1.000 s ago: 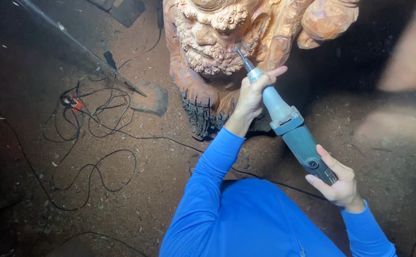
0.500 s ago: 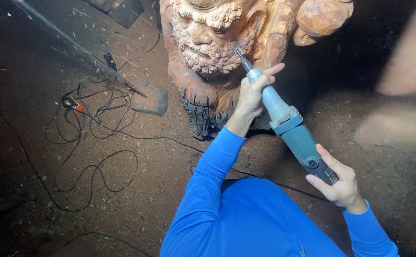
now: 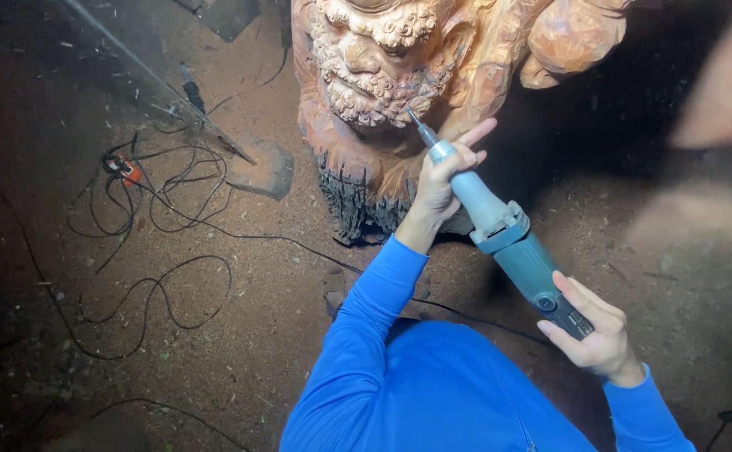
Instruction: Carving intricate details into a large wooden sculpture using a power rotary tool
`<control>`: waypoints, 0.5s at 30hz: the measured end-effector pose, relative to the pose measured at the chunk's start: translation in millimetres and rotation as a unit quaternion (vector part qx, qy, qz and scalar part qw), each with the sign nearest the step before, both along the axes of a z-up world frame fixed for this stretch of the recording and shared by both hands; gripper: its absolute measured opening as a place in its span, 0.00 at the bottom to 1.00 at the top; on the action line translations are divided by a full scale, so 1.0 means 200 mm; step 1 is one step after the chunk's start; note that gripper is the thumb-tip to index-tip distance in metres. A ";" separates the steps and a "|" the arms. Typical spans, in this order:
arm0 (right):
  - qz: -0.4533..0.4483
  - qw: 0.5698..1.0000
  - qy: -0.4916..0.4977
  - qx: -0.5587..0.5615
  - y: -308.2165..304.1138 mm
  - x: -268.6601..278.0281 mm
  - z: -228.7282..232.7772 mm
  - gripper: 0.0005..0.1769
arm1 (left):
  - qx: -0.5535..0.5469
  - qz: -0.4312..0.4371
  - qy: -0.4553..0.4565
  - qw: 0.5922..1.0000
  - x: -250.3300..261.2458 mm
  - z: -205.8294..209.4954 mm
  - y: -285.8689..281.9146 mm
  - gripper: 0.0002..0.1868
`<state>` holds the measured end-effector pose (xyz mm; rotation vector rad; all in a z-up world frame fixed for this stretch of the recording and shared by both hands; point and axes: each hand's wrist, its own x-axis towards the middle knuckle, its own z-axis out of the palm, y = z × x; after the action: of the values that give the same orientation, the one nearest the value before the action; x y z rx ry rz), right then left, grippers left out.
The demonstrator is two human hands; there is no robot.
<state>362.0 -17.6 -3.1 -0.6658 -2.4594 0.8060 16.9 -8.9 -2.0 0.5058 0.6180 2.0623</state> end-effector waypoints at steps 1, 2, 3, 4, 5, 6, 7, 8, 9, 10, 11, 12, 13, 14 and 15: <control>0.012 1.000 -0.006 0.005 0.03 -0.01 0.02 0.45 | 0.004 -0.014 -0.019 1.000 -0.01 -0.02 0.01 0.08; 0.022 1.000 -0.012 0.008 0.04 -0.01 0.03 0.45 | 0.006 -0.030 -0.039 0.999 -0.01 -0.05 0.02 0.10; 0.024 1.000 -0.015 0.007 0.05 -0.02 0.04 0.45 | 0.005 -0.028 -0.042 0.999 0.00 -0.05 0.01 0.10; 0.032 0.999 -0.016 0.014 0.09 -0.02 0.05 0.45 | -0.005 -0.025 -0.052 0.998 0.00 -0.04 0.02 0.10; 0.040 0.999 -0.017 0.021 0.12 -0.04 0.07 0.44 | -0.014 -0.023 -0.062 0.998 -0.01 -0.03 0.03 0.10; 0.044 0.999 -0.018 0.022 0.13 -0.04 0.08 0.44 | -0.013 -0.019 -0.064 0.998 -0.01 0.00 0.01 0.10; 0.041 0.998 -0.026 0.029 0.14 -0.05 0.09 0.45 | -0.022 -0.023 -0.062 0.998 -0.03 0.04 -0.01 0.10; 0.038 0.998 -0.034 0.034 0.14 -0.06 0.09 0.45 | -0.034 -0.028 -0.060 0.997 -0.04 0.07 -0.02 0.10; 0.040 0.998 -0.034 0.033 0.14 -0.07 0.10 0.45 | -0.035 -0.026 -0.061 0.997 -0.04 0.07 -0.03 0.10; 0.035 0.998 -0.039 0.025 0.13 -0.08 0.11 0.45 | -0.036 -0.035 -0.059 0.997 -0.05 0.07 -0.03 0.10; 0.030 0.998 -0.043 0.017 0.13 -0.09 0.12 0.44 | -0.036 -0.043 -0.058 0.997 -0.06 0.07 -0.03 0.10; 0.028 0.999 -0.042 0.014 0.13 -0.09 0.12 0.44 | -0.039 -0.045 -0.057 0.997 -0.06 0.07 -0.03 0.10; 0.035 0.999 -0.037 0.013 0.14 -0.09 0.12 0.44 | -0.037 -0.042 -0.059 0.997 -0.06 0.07 -0.03 0.10; 0.041 0.999 -0.033 0.013 0.14 -0.09 0.12 0.43 | -0.035 -0.041 -0.061 0.997 -0.06 0.07 -0.03 0.10; 0.038 0.999 -0.033 0.010 0.14 -0.09 0.11 0.43 | -0.038 -0.044 -0.061 0.996 -0.06 0.05 -0.02 0.10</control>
<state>344.0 10.1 19.6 -0.6044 -2.5626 0.7986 4.7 -12.8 8.0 0.3544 0.5886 1.9634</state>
